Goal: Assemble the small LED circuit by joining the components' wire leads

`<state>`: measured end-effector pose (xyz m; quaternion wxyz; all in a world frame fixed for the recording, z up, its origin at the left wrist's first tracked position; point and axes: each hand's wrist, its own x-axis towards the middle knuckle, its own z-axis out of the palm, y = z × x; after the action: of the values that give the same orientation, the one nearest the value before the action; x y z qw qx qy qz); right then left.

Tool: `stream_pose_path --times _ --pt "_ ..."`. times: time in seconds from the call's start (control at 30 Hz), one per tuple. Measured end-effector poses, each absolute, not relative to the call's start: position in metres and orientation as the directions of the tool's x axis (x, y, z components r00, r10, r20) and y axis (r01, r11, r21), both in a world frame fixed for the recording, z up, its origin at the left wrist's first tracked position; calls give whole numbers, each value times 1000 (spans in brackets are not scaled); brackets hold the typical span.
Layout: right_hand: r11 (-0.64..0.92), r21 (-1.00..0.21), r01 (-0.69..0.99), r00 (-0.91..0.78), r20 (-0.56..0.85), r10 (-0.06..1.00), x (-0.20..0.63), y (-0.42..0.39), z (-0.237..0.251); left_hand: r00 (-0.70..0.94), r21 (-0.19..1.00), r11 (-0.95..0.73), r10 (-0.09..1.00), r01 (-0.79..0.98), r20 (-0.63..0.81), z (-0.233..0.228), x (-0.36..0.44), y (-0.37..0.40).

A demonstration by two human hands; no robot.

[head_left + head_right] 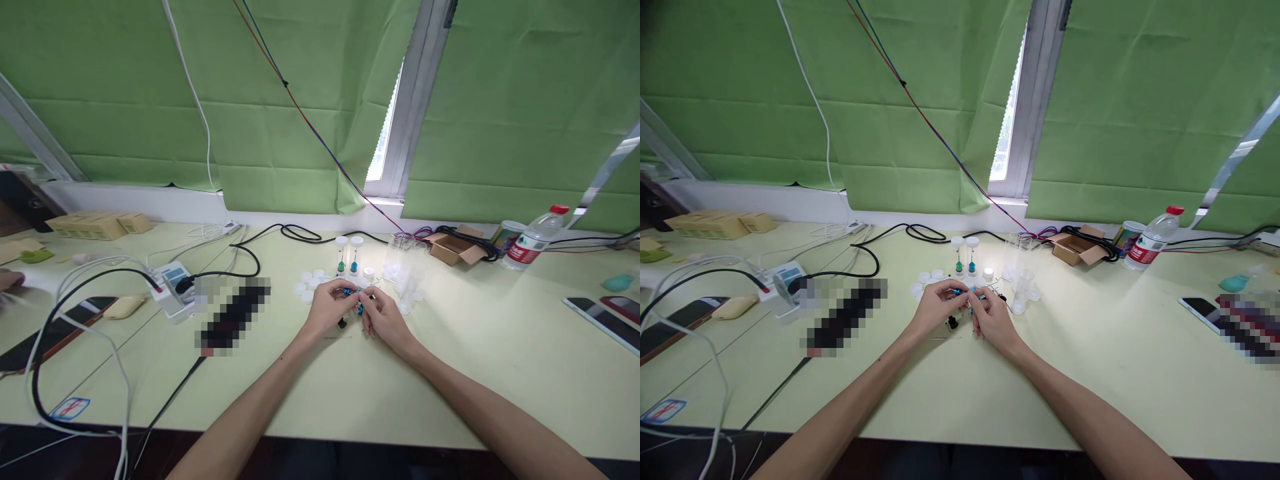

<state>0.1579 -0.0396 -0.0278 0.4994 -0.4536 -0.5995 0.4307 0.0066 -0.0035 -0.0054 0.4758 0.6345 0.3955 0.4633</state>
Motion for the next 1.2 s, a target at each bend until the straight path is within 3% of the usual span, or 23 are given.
stream_pose_path --times 0.9,1.2 --pt "246 -959 141 -80 237 968 158 -34 -37 326 976 -216 924 21 198 1 9 -7" --pt "198 -974 110 -75 190 979 157 -40 -28 247 967 -248 942 57 227 -4 7 -4"
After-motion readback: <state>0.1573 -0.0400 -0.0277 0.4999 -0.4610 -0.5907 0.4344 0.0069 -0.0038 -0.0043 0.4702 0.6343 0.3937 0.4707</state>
